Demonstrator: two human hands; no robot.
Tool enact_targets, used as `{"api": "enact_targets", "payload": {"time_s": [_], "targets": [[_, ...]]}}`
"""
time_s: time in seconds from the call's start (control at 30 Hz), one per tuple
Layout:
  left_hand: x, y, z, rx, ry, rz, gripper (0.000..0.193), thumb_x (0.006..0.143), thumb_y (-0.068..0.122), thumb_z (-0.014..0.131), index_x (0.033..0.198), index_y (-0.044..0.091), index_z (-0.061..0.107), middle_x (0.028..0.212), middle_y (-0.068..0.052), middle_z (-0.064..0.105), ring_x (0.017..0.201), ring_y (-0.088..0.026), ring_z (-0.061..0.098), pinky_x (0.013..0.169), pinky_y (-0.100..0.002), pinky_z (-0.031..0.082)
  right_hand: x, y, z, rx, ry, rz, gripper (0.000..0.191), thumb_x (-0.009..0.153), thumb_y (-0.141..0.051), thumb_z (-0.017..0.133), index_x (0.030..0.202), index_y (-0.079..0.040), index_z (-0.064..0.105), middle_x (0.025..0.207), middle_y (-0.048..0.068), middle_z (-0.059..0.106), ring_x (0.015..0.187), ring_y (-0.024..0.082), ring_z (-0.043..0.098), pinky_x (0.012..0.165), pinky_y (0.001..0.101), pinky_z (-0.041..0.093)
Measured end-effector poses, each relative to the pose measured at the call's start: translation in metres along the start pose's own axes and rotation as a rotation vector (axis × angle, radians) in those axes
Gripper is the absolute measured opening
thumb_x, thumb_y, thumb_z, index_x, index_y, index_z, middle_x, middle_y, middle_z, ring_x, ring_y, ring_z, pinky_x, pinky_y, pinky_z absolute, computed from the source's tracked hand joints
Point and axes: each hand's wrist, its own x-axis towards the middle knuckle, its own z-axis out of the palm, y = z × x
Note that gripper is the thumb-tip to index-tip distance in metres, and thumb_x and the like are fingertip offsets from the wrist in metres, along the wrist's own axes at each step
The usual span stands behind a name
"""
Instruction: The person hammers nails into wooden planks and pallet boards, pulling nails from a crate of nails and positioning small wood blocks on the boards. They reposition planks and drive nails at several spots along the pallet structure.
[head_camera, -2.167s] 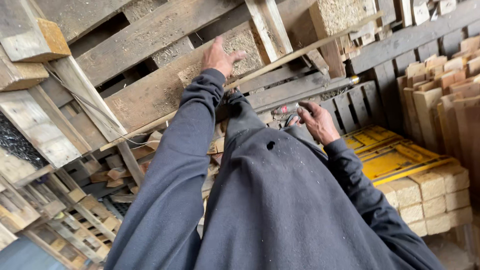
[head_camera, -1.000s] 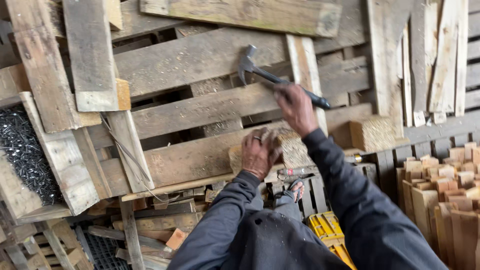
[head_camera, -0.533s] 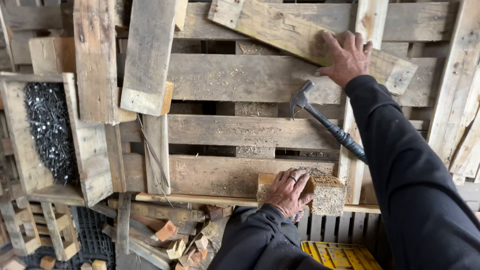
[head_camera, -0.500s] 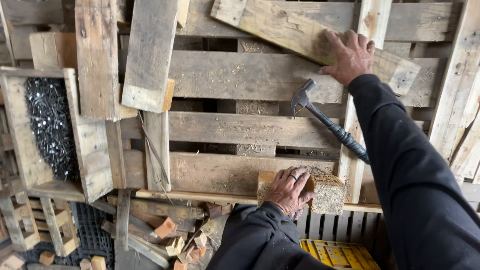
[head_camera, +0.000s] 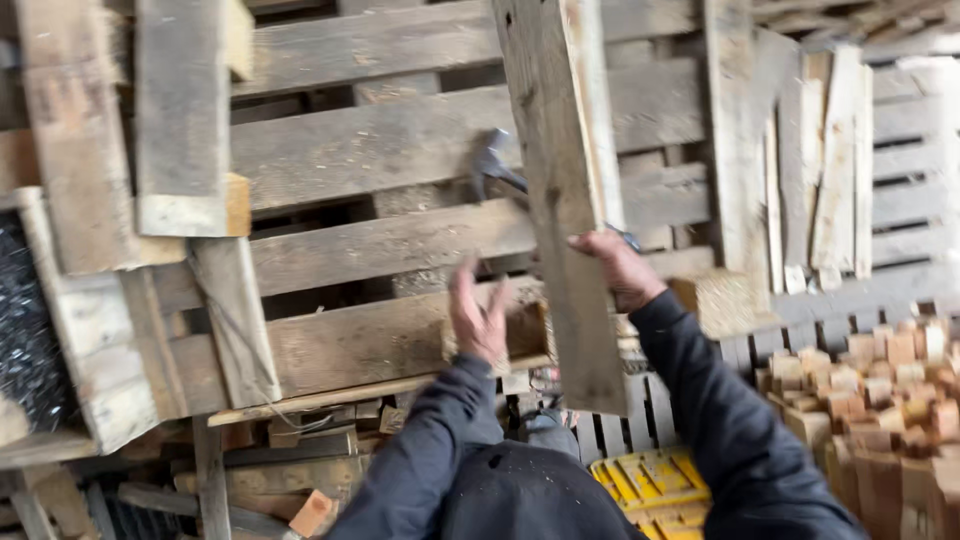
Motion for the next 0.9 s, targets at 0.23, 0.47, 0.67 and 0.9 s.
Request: {"api": "enact_targets", "payload": {"time_s": [0.23, 0.47, 0.67, 0.9], "targets": [[0.044, 0.115, 0.085, 0.436, -0.589, 0.06, 0.119, 0.069, 0.055, 0.09, 0.15, -0.01, 0.031, 0.136, -0.03, 0.053, 0.124, -0.039, 0.056, 0.104, -0.045, 0.048, -0.092, 0.108, 0.043, -1.264, 0.402, -0.661, 0.023, 0.095, -0.011, 0.066, 0.117, -0.01, 0.069, 0.103, 0.01, 0.067, 0.095, 0.023, 0.062, 0.084, 0.0315, 0.055], [-0.045, 0.14, 0.084, 0.733, -0.921, 0.374, 0.113, 0.062, 0.041, 0.094, 0.149, -0.001, 0.036, 0.132, -0.027, 0.056, 0.119, -0.042, 0.059, 0.101, -0.051, 0.049, -0.198, 0.158, -0.017, -0.04, 0.298, -0.209, 0.037, 0.098, -0.015, 0.067, 0.132, 0.0, 0.063, 0.106, 0.008, 0.072, 0.086, 0.012, 0.068, 0.078, 0.0275, 0.059], [-0.074, 0.087, 0.068, 0.925, -0.961, 0.391, 0.117, 0.058, 0.044, 0.094, 0.152, 0.006, 0.035, 0.143, -0.02, 0.05, 0.133, -0.039, 0.049, 0.108, -0.055, 0.04, -0.238, 0.173, -0.119, 0.236, 0.834, -0.542, 0.048, 0.105, -0.02, 0.062, 0.149, -0.005, 0.051, 0.111, 0.006, 0.067, 0.086, 0.013, 0.069, 0.076, 0.0291, 0.058], [-0.086, 0.027, 0.063, 0.895, -0.895, 0.478, 0.121, 0.055, 0.046, 0.096, 0.151, 0.004, 0.034, 0.156, -0.019, 0.039, 0.148, -0.037, 0.026, 0.119, -0.062, 0.016, -0.189, 0.179, -0.191, 0.165, 0.837, -0.526, 0.045, 0.105, -0.028, 0.065, 0.146, -0.011, 0.059, 0.108, 0.0, 0.067, 0.084, 0.008, 0.068, 0.074, 0.0247, 0.059]]}}
